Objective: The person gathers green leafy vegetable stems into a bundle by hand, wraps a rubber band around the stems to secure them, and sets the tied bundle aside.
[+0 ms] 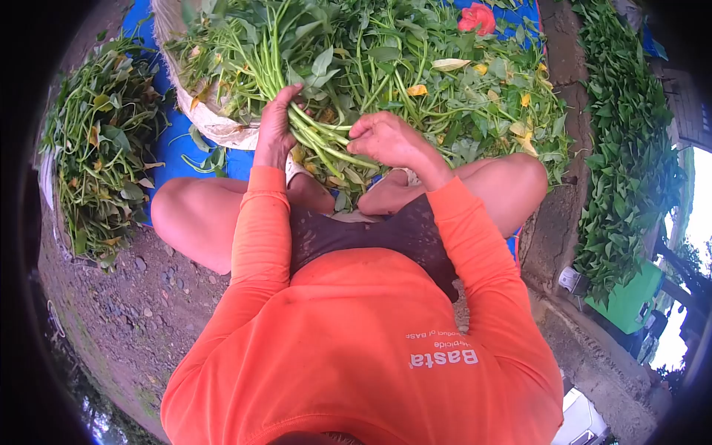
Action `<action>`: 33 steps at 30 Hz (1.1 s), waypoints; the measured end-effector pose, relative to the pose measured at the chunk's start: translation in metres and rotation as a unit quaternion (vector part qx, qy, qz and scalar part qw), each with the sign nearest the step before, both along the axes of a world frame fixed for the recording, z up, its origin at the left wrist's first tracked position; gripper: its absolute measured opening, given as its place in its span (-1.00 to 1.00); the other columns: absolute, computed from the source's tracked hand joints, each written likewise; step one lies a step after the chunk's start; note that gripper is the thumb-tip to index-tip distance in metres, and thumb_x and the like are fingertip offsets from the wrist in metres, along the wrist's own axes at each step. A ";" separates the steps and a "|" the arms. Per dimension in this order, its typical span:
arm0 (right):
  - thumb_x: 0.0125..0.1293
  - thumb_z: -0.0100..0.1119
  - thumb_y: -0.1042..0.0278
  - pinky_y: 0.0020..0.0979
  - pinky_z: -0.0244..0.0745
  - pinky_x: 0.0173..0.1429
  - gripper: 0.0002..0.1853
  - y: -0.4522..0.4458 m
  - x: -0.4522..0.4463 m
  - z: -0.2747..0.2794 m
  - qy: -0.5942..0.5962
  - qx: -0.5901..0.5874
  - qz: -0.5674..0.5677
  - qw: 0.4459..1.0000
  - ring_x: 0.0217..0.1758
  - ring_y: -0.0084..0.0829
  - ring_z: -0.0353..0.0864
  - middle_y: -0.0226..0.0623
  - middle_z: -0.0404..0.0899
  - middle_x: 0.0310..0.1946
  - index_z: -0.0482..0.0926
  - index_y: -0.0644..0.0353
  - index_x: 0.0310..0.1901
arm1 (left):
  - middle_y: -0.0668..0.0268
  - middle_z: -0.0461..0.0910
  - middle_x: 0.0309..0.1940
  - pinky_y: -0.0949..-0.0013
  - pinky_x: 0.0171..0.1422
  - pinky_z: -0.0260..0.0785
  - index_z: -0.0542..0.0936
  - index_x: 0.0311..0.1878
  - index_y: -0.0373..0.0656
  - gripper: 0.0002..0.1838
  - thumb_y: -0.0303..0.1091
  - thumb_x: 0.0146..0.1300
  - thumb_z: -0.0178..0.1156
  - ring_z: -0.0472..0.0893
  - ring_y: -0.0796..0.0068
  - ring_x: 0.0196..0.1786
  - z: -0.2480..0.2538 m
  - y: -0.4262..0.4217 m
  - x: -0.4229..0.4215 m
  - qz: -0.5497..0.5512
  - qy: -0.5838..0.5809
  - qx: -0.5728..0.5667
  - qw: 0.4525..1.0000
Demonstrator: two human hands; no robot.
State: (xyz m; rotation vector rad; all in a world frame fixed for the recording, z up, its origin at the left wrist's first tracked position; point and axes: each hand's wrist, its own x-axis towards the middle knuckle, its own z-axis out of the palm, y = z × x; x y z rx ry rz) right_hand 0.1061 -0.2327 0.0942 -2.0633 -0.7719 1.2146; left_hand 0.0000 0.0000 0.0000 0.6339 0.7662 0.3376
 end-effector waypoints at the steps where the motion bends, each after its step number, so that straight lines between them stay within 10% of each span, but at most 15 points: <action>1: 0.46 0.43 0.27 -0.41 0.62 0.00 -0.67 -0.005 -0.001 0.010 -0.017 0.002 0.013 1.000 -0.17 -0.56 0.68 -0.33 0.82 -0.18 0.79 0.22 0.16 | 0.36 0.55 -0.47 0.31 -0.34 0.56 0.66 -0.11 -0.20 -0.78 -0.31 0.35 0.49 0.55 0.49 -0.46 0.008 0.001 0.003 -0.008 -0.028 -0.012 1.000; 12: 0.48 0.34 0.15 -0.24 0.69 0.08 -0.68 0.009 -0.006 -0.005 0.143 0.009 -0.127 0.981 -0.14 -0.29 0.80 -0.19 0.84 -0.16 0.82 0.19 0.08 | 0.36 0.59 -0.49 0.41 -0.45 0.54 0.61 -0.19 -0.21 -0.81 -0.45 0.30 0.48 0.59 0.54 -0.52 0.054 0.004 -0.004 0.056 0.022 0.114 0.992; 18: 0.26 0.58 -0.10 -0.02 0.39 0.58 0.04 0.019 0.066 -0.133 -0.345 -0.013 -0.295 0.891 0.52 0.09 0.49 0.19 0.52 0.43 0.31 0.38 0.60 | 0.34 0.61 -0.40 0.47 -0.44 0.46 0.56 -0.10 -0.19 -0.73 -0.46 0.29 0.51 0.56 0.54 -0.52 0.106 0.023 -0.020 0.118 0.074 0.180 0.974; 22: 0.11 0.66 -0.21 0.23 0.03 0.73 0.52 0.066 0.068 -0.128 -0.271 -0.137 -0.270 0.914 0.78 0.21 0.00 0.34 -0.01 0.70 -0.34 0.24 0.76 | 0.41 0.51 -0.48 0.43 -0.46 0.46 0.59 -0.12 -0.15 -0.74 -0.34 0.34 0.53 0.54 0.56 -0.51 0.123 0.016 -0.034 0.103 0.078 0.180 0.975; 33: 0.06 0.72 -0.24 0.41 0.06 0.63 0.58 0.099 0.074 -0.159 -0.287 -0.291 -0.186 0.894 0.75 0.42 -0.03 0.38 -0.23 0.74 -0.40 -0.07 0.79 | 0.38 0.51 -0.51 0.42 -0.49 0.52 0.52 -0.08 -0.15 -0.73 -0.37 0.36 0.48 0.53 0.57 -0.55 0.102 0.016 -0.016 0.109 0.100 0.133 0.980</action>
